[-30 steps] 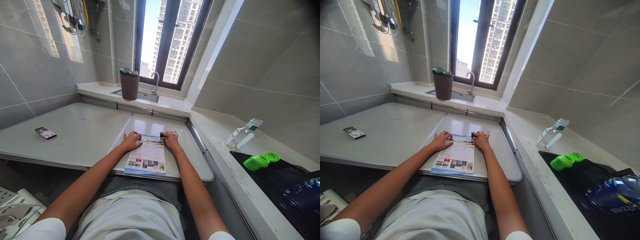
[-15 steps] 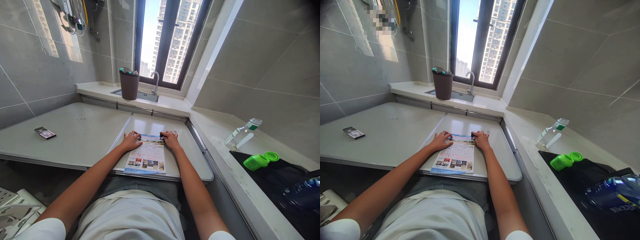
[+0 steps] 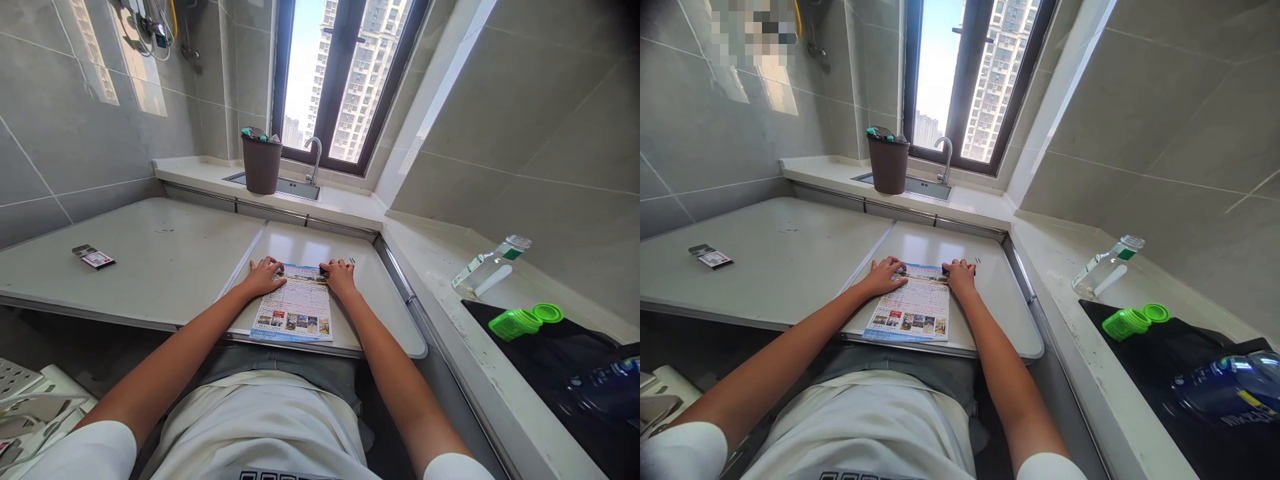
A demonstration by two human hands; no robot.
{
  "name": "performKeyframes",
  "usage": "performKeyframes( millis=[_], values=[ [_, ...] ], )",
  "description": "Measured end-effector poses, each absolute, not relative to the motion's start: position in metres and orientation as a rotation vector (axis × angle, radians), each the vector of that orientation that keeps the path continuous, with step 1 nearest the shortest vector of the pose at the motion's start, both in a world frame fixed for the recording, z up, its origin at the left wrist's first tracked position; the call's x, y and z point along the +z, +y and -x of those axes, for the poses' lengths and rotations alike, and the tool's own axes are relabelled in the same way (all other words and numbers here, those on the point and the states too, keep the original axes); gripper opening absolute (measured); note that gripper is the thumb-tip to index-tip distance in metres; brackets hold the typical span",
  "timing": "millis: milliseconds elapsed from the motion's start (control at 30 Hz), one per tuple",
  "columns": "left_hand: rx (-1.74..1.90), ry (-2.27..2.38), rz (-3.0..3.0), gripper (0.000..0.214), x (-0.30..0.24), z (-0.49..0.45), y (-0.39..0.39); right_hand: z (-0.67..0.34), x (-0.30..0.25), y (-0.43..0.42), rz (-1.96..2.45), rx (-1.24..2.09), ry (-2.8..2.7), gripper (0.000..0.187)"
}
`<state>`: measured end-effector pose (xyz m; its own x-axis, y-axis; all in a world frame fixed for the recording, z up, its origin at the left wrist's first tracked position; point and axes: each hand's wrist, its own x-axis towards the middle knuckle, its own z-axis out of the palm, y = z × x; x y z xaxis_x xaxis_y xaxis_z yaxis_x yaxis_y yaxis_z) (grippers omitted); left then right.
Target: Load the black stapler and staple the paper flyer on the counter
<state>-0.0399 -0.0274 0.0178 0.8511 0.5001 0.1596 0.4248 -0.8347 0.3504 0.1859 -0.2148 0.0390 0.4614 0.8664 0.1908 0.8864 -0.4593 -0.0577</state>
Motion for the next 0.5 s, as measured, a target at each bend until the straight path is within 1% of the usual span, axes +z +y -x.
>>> performKeyframes(
  millis=[233, 300, 400, 433, 500],
  values=[
    [0.342, 0.714, -2.716, 0.045, 0.020, 0.041, -0.028, -0.185, 0.038, -0.219, 2.544, -0.230, -1.553, 0.049],
    [0.345, 0.717, -2.722, 0.045, 0.020, 0.041, -0.028, -0.190, 0.040, -0.224, 2.520, -0.225, -1.520, 0.054],
    [0.353, 0.710, -2.729, 0.044, 0.021, 0.042, -0.028, -0.200, 0.043, -0.230, 2.493, -0.184, -1.471, 0.070],
    [0.352, 0.706, -2.728, 0.044, 0.021, 0.042, -0.028, -0.204, 0.043, -0.231, 2.493, -0.171, -1.444, 0.072],
    [0.344, 0.708, -2.723, 0.043, 0.023, 0.043, -0.029, -0.209, 0.044, -0.234, 2.506, -0.152, -1.359, 0.066]
  ],
)
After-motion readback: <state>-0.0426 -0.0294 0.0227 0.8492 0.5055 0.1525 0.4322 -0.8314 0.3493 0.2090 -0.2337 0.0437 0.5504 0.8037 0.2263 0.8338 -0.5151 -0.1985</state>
